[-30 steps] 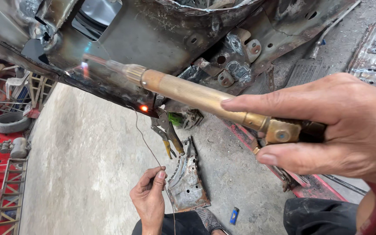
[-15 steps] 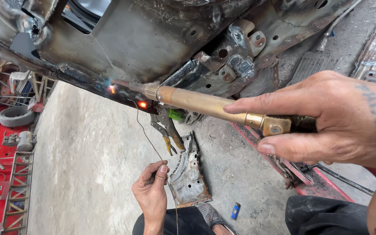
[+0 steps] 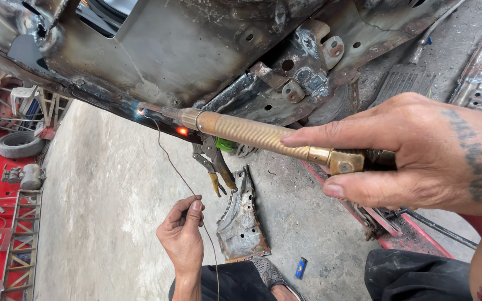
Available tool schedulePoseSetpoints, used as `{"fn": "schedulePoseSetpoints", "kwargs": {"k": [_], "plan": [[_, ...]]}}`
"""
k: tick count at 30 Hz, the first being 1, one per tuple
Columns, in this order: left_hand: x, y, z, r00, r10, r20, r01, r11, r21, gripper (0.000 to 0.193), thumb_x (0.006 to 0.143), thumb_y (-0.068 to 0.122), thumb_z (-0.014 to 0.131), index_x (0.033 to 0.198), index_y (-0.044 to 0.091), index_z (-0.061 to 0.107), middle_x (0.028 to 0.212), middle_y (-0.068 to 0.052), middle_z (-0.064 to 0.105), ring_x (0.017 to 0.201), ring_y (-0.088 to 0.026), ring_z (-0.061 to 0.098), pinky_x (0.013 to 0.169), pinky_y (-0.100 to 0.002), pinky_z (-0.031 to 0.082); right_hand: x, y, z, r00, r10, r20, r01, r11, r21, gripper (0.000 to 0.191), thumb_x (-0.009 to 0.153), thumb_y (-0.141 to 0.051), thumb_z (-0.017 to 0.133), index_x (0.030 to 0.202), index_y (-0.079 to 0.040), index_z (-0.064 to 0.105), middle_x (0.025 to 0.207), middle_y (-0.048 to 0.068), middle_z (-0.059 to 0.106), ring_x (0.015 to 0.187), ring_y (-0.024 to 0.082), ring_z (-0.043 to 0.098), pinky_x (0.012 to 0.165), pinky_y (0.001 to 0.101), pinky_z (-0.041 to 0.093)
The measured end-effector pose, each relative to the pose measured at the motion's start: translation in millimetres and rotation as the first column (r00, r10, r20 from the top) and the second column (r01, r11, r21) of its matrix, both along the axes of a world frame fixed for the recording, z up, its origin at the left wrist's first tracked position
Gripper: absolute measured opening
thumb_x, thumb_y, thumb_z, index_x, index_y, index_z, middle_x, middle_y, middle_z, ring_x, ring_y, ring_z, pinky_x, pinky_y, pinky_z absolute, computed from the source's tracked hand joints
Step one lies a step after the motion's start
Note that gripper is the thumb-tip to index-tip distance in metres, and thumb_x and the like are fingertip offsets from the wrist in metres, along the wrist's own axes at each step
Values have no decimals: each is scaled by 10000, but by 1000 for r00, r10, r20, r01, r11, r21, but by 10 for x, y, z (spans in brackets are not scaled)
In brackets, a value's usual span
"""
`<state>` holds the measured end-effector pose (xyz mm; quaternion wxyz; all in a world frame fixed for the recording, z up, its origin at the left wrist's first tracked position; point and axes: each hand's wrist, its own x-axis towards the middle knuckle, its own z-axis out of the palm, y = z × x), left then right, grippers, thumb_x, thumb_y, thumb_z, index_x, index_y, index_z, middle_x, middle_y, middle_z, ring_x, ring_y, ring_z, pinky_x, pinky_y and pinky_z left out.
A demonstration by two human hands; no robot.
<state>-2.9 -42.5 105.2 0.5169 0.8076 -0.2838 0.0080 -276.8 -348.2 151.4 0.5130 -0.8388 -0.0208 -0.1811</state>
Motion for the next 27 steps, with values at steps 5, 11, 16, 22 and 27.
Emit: {"fn": "schedulePoseSetpoints", "kwargs": {"k": [5, 11, 16, 22, 27], "plan": [[31, 2, 16, 1000, -5, 17, 5, 1000, 5, 154, 944, 51, 709, 1038, -59, 761, 811, -63, 707, 668, -87, 571, 584, -214, 475, -10, -45, -105, 1000, -12, 28, 13, 1000, -17, 642, 829, -257, 771, 1452, -196, 633, 800, -44, 785, 642, 98, 730, 523, 270, 600], [29, 2, 8, 1000, 4, 21, -5, 1000, 22, 141, 941, 41, 704, 1027, -56, 761, 810, -61, 708, 671, -84, 574, 580, -215, 475, -24, -41, -88, 996, 26, 89, -25, 1000, -6, 648, 867, -262, 766, 1494, -167, 635, 854, -51, 787, 671, 82, 751, 571, 267, 573], [25, 8, -4, 999, -15, 29, 15, 1000, 14, 138, 951, 36, 695, 1034, -55, 756, 818, -55, 696, 678, -82, 567, 588, -210, 471, -14, -25, -57, 980, -45, -196, 48, 999, 7, 702, 792, -289, 787, 1476, -303, 628, 779, -52, 744, 623, 111, 696, 520, 302, 595], [62, 13, 7, 999, -13, 52, 11, 999, 30, 136, 955, 39, 694, 1031, -55, 757, 823, -49, 698, 680, -79, 565, 592, -206, 472, -10, -25, -61, 1000, 11, 8, -11, 1000, 0, 668, 835, -275, 773, 1485, -204, 641, 795, -66, 769, 631, 87, 687, 529, 279, 569], [80, 7, -1, 998, -20, 61, 18, 999, 33, 136, 956, 37, 696, 1035, -55, 756, 815, -51, 694, 675, -80, 562, 587, -207, 466, -24, -30, -71, 1000, 7, -25, -6, 1000, 12, 658, 825, -277, 769, 1466, -212, 637, 783, -63, 768, 617, 91, 686, 523, 287, 564]]}}
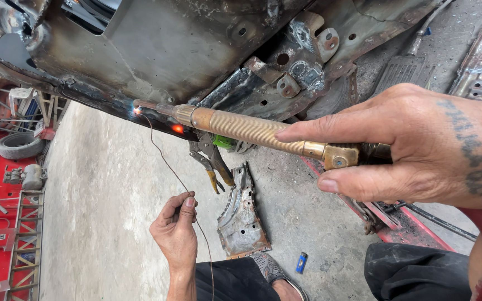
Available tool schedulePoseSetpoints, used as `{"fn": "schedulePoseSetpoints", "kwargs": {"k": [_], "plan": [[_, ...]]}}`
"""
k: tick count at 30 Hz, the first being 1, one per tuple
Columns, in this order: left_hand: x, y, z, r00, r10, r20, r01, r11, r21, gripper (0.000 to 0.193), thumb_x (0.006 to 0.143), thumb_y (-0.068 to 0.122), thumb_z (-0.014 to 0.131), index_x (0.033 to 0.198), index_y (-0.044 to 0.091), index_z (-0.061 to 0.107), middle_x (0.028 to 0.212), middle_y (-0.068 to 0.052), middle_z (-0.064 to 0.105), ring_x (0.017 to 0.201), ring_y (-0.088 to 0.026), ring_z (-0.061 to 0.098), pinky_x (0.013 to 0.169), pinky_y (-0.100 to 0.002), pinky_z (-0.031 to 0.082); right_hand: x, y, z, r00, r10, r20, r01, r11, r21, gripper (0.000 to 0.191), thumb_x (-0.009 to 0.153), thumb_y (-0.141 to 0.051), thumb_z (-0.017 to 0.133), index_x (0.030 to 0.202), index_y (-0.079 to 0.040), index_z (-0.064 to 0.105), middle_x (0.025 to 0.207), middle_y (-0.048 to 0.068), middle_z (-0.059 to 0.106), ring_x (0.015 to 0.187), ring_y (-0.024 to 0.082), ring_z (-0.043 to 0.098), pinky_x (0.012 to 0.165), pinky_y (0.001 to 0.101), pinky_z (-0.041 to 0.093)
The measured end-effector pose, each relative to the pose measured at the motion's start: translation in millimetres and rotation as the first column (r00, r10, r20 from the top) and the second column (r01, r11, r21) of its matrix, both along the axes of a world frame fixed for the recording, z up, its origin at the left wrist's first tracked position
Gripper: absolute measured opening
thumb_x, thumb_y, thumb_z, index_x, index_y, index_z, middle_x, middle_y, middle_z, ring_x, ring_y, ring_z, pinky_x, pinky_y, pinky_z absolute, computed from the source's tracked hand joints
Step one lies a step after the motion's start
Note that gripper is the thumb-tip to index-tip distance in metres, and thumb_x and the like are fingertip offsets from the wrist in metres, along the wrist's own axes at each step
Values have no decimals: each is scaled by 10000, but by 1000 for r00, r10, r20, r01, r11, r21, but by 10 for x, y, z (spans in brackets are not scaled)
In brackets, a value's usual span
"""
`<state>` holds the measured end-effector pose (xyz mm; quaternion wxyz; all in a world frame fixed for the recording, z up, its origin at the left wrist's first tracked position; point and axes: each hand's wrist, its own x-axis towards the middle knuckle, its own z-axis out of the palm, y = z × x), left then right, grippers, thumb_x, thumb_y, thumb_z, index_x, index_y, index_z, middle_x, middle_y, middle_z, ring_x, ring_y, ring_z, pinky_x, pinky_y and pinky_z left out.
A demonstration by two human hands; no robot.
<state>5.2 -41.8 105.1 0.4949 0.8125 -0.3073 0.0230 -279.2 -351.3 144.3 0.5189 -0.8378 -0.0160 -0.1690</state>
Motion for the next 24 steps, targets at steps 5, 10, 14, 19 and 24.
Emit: {"fn": "schedulePoseSetpoints", "kwargs": {"k": [5, 10, 14, 19, 24], "plan": [[-2, 7, -9, 1000, -2, -6, 2, 1000, -7, 132, 957, 34, 692, 1029, -58, 754, 818, -47, 690, 682, -79, 565, 592, -206, 468, 4, 8, 32, 994, -34, -100, 32, 999, -18, 703, 793, -298, 782, 1481, -269, 641, 774, -60, 750, 603, 103, 682, 475, 299, 587], [-15, -5, -8, 1000, -3, -12, 3, 1000, -1, 131, 958, 32, 692, 1027, -60, 753, 814, -46, 688, 685, -79, 567, 596, -204, 470, 0, 14, 57, 998, -24, -57, 23, 1000, -21, 673, 799, -299, 776, 1457, -243, 640, 766, -55, 760, 578, 101, 709, 461, 295, 580], [-32, -23, -8, 1000, -1, -8, 1, 1000, -2, 130, 952, 31, 695, 1024, -60, 753, 811, -48, 691, 676, -81, 564, 586, -207, 470, -3, 15, 88, 991, -44, -127, 41, 999, -24, 730, 780, -313, 782, 1493, -296, 628, 732, -50, 772, 581, 108, 676, 455, 305, 576], [-27, -21, -2, 1000, 6, 8, -6, 1000, 4, 129, 954, 33, 699, 1026, -59, 754, 794, -47, 676, 672, -82, 556, 585, -208, 463, 12, 51, 176, 957, -92, -277, 89, 996, -27, 738, 769, -356, 804, 1480, -377, 608, 708, -41, 772, 573, 120, 669, 480, 324, 577], [-8, -23, -7, 1000, -3, 13, 3, 1000, 7, 130, 957, 40, 700, 1028, -56, 752, 793, -43, 670, 673, -81, 550, 587, -207, 458, 29, 71, 228, 923, -123, -365, 112, 992, -52, 756, 758, -384, 818, 1481, -429, 598, 692, -32, 769, 571, 132, 673, 493, 342, 578]]}}
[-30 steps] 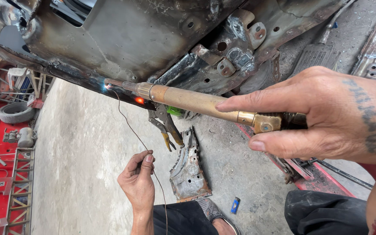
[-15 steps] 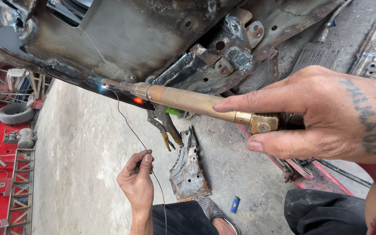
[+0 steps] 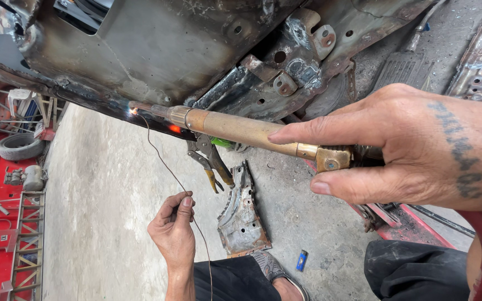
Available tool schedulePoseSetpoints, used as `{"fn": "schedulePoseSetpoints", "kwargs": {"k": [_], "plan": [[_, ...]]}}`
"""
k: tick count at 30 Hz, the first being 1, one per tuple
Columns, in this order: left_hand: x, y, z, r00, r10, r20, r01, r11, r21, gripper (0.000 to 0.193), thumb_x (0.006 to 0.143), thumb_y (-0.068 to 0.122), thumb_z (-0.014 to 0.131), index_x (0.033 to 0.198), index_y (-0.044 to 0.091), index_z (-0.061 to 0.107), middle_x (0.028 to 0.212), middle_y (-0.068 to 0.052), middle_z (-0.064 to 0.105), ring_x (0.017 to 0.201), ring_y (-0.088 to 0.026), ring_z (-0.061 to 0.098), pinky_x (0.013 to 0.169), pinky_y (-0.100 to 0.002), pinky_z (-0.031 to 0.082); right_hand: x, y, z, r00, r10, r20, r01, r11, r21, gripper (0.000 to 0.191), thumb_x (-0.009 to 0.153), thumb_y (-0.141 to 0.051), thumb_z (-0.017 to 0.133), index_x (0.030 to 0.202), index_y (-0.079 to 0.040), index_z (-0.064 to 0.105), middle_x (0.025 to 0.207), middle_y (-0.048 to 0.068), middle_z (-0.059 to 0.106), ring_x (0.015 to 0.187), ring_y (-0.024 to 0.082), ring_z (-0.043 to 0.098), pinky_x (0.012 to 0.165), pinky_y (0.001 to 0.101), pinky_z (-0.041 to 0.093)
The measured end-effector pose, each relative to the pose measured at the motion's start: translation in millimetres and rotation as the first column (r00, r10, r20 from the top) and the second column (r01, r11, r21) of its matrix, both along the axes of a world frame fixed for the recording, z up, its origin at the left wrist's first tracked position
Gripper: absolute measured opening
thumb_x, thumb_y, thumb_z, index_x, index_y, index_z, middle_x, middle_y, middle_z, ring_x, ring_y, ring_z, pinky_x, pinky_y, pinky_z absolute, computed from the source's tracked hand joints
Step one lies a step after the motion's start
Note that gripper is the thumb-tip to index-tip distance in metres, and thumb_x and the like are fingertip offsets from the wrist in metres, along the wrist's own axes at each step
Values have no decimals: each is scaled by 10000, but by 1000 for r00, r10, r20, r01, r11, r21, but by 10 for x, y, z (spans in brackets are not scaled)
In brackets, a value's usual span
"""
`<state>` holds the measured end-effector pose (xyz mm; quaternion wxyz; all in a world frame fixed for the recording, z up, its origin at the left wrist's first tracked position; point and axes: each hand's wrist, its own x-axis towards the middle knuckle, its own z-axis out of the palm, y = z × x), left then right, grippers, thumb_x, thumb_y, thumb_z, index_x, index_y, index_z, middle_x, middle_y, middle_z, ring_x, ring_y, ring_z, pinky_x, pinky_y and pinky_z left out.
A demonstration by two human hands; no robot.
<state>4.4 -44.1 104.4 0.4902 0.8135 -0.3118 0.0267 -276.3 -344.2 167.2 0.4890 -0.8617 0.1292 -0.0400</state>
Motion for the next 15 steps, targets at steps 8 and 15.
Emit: {"fn": "schedulePoseSetpoints", "kwargs": {"k": [8, 15], "plan": [[27, 1, -2, 1000, -7, 5, 7, 1000, 4, 133, 959, 44, 701, 1032, -54, 752, 783, -42, 665, 673, -81, 549, 586, -207, 458, 0, -39, -150, 962, 78, 263, -74, 997, -25, 720, 781, -324, 788, 1487, -288, 649, 771, -53, 773, 586, 113, 692, 460, 311, 565], [28, 5, -4, 1000, -5, -3, 5, 1000, 1, 133, 958, 44, 701, 1033, -52, 753, 782, -37, 665, 672, -79, 551, 587, -207, 461, -24, -53, -266, 936, 90, 341, -83, 996, -35, 691, 794, -299, 790, 1466, -229, 647, 804, -52, 765, 629, 108, 707, 521, 301, 564]]}}
